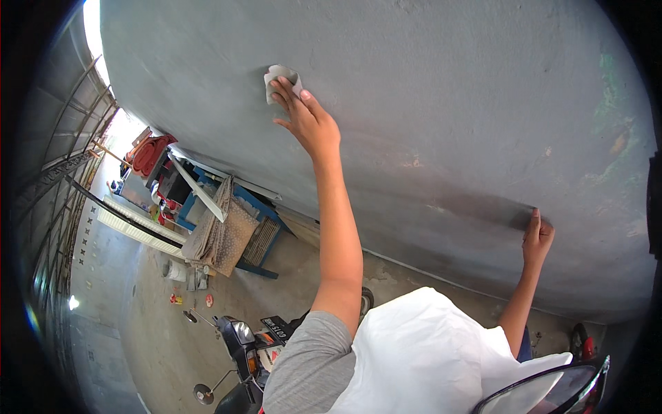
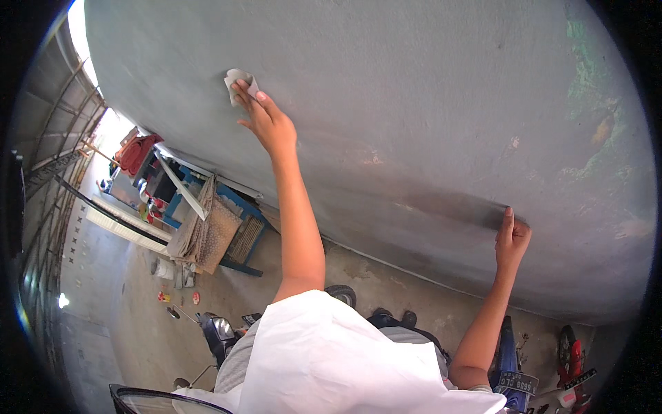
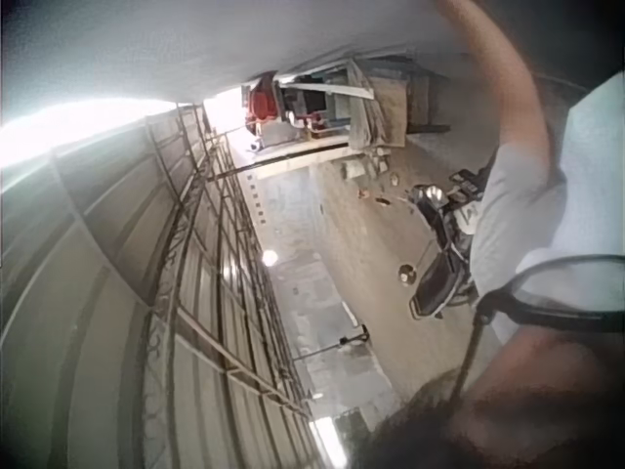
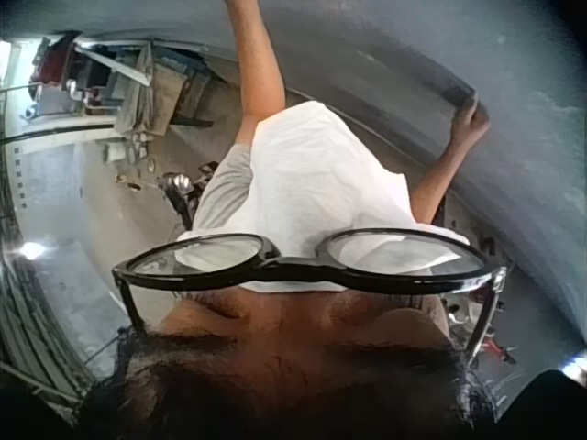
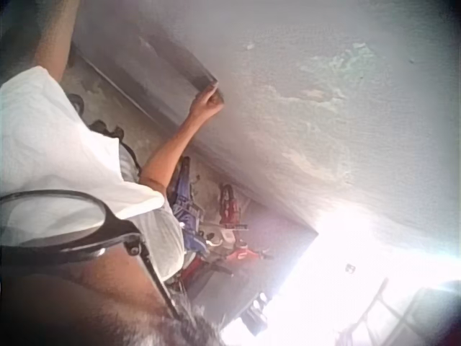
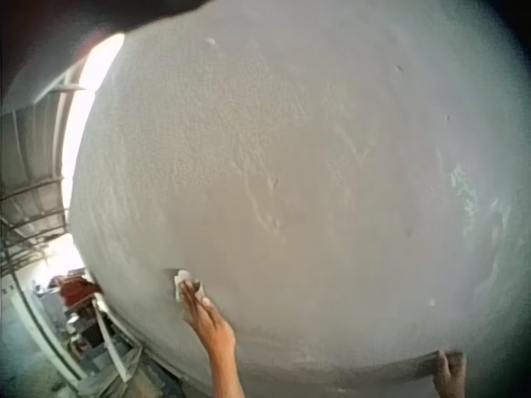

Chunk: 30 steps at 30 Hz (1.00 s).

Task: Sanding down a concrete wall by hand with sandpaper.

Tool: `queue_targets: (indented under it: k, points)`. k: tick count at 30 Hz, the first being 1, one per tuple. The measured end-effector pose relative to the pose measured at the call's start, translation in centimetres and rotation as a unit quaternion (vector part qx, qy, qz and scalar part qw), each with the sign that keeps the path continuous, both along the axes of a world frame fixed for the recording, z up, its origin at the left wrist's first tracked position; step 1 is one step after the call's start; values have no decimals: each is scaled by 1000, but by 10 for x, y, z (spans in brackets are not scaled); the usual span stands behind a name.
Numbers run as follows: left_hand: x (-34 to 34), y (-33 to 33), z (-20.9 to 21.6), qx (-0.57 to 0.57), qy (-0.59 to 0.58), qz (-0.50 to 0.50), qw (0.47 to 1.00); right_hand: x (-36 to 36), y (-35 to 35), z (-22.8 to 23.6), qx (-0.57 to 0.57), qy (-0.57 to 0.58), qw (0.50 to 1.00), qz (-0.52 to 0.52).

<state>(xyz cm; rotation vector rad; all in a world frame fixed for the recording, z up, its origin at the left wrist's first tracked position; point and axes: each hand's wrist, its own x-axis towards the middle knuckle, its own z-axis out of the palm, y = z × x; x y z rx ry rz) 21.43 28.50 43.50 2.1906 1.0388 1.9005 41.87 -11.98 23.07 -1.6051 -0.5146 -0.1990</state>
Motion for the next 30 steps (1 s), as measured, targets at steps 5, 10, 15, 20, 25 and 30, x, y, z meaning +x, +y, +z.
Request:
queue_targets:
  k: [5,10,15,20,25,30]
  points:
    - [8,-23,-53,-38,45,-24,998,2,-3,-9,-13,-4,999,-37]
    - [-4,5,-20,-28,22,-6,999,1,0,-7,3,3,1000,-5]
    - [4,2,-10,-24,-12,-9,1000,1,0,-2,18,-13,1000,-8]
    - [5,-14,-51,-51,37,-8,998,5,0,-14,-8,-14,999,-34]
    - [3,0,-6,-51,10,8,999,5,1,-13,27,-23,999,-6]
    - [7,-12,-16,-45,15,-7,999,2,1,-10,37,-11,999,-8]
